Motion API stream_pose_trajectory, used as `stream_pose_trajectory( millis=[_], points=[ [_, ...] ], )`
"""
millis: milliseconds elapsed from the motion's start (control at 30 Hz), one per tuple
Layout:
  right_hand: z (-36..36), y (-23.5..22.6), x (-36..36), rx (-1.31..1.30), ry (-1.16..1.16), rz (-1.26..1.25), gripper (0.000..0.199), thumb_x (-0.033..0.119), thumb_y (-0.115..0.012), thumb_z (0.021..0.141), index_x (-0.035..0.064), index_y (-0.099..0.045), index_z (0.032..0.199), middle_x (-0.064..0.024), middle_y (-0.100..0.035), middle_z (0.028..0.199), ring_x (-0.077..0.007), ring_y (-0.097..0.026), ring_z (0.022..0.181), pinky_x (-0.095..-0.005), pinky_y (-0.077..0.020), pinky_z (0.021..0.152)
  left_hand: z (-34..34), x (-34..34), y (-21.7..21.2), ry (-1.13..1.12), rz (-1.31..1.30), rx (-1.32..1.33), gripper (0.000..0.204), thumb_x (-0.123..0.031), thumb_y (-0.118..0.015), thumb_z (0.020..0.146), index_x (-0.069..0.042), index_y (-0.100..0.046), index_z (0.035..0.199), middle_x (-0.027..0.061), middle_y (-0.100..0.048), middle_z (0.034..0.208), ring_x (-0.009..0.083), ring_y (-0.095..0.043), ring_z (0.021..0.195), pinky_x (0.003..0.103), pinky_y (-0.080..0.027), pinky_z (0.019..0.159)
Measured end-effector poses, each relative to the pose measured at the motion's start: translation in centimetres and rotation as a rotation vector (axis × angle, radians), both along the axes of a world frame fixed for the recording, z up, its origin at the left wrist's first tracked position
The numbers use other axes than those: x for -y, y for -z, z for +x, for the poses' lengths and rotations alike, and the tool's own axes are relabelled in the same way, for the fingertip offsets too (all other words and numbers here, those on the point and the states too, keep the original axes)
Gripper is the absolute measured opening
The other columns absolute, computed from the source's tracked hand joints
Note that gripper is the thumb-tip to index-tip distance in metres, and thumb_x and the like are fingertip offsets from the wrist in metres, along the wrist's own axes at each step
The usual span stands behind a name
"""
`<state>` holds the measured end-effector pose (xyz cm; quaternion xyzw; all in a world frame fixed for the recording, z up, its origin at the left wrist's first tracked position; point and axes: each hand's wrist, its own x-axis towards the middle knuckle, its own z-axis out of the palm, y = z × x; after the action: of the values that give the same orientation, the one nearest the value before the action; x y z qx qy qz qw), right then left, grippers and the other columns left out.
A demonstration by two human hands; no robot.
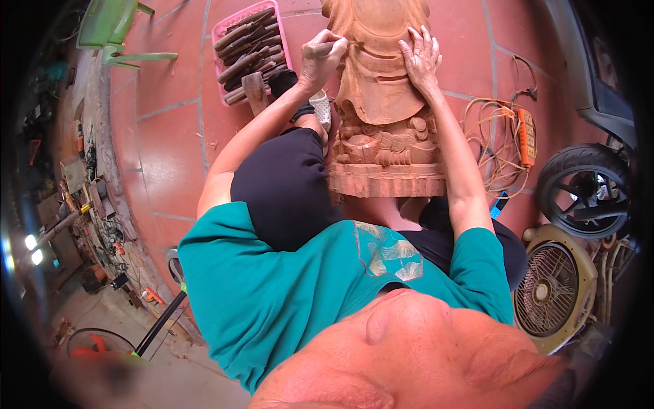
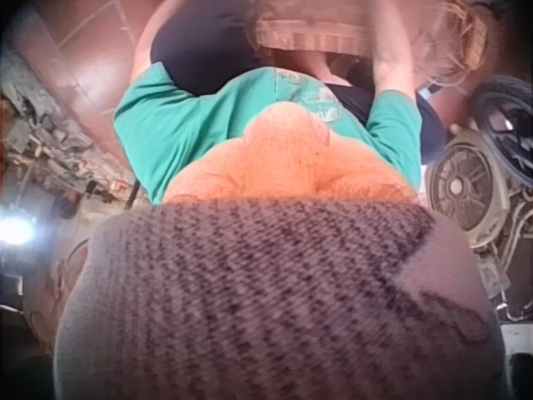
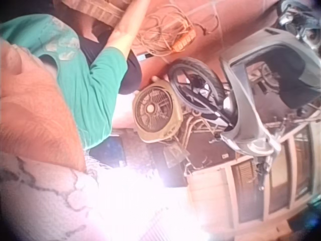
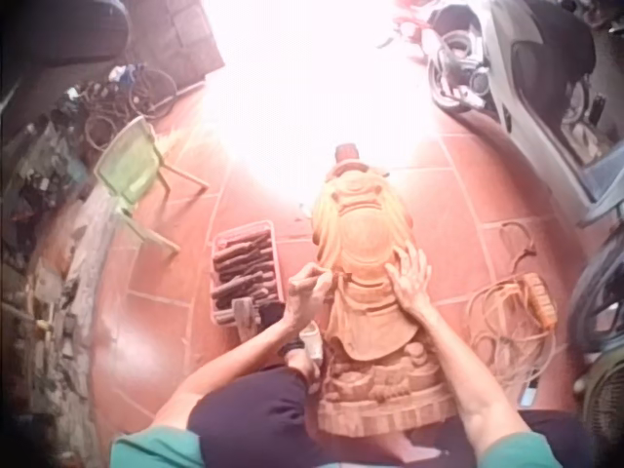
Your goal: The person sits on the floor and carves a wooden sculpture using a chisel and mallet. They repeatedly strike the chisel to shape the upper portion of the figure, occasionally pausing to wipe away wood shavings with their hand.
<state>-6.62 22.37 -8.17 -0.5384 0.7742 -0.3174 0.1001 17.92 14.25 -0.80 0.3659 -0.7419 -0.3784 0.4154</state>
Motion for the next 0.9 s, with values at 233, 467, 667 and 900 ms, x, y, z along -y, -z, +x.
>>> stream_pose_trajectory(
  millis=[233,467,667,900],
  points=[
    [-0.2,0.0,0.0,-0.001,-0.030,-0.060,0.063,0.061,-0.046,0.098,0.0236,-0.042,0.149,-0.0058,-0.024,0.161,-0.0410,-0.017,0.147,-0.0692,-0.0144,0.113,-1.7,1.7,-0.5,-0.088,0.014,0.047,0.012,-0.013,-0.067,0.094,-0.001,-0.069,0.091,-0.0005,-0.067,0.079,0.0031,-0.059,0.071,0.021,-0.048,0.062],
    [0.6,-1.5,0.0,-0.135,-0.055,-0.089,0.058,0.053,-0.053,0.098,0.0205,-0.046,0.145,-0.0087,-0.037,0.154,-0.0370,-0.028,0.143,-0.0658,-0.0240,0.111,-0.6,0.3,0.3,-0.028,0.340,-0.013,0.021,-0.021,-0.069,0.095,-0.001,-0.067,0.085,-0.0003,-0.068,0.079,0.0042,-0.060,0.064,0.022,-0.048,0.056],
    [6.3,-7.7,0.3,-0.177,-0.395,-0.166,0.062,0.030,-0.079,0.081,0.0194,-0.055,0.137,-0.0020,-0.064,0.124,-0.0233,-0.056,0.118,-0.0437,-0.0412,0.104,-0.7,-2.0,-2.2,0.124,-0.103,0.262,0.034,-0.032,-0.071,0.093,0.000,-0.071,0.105,0.0082,-0.069,0.095,0.0208,-0.069,0.082,0.033,-0.054,0.072],
    [7.0,-8.1,0.5,0.007,-0.520,-0.265,0.023,0.014,-0.069,0.083,0.0077,-0.068,0.105,-0.0089,-0.070,0.106,-0.0305,-0.064,0.100,-0.0398,-0.0526,0.089,1.1,-2.3,-3.2,0.262,-0.214,0.247,0.054,-0.046,-0.079,0.082,-0.004,-0.062,0.110,0.0170,-0.068,0.106,0.0327,-0.067,0.093,0.044,-0.054,0.083]
  ],
)
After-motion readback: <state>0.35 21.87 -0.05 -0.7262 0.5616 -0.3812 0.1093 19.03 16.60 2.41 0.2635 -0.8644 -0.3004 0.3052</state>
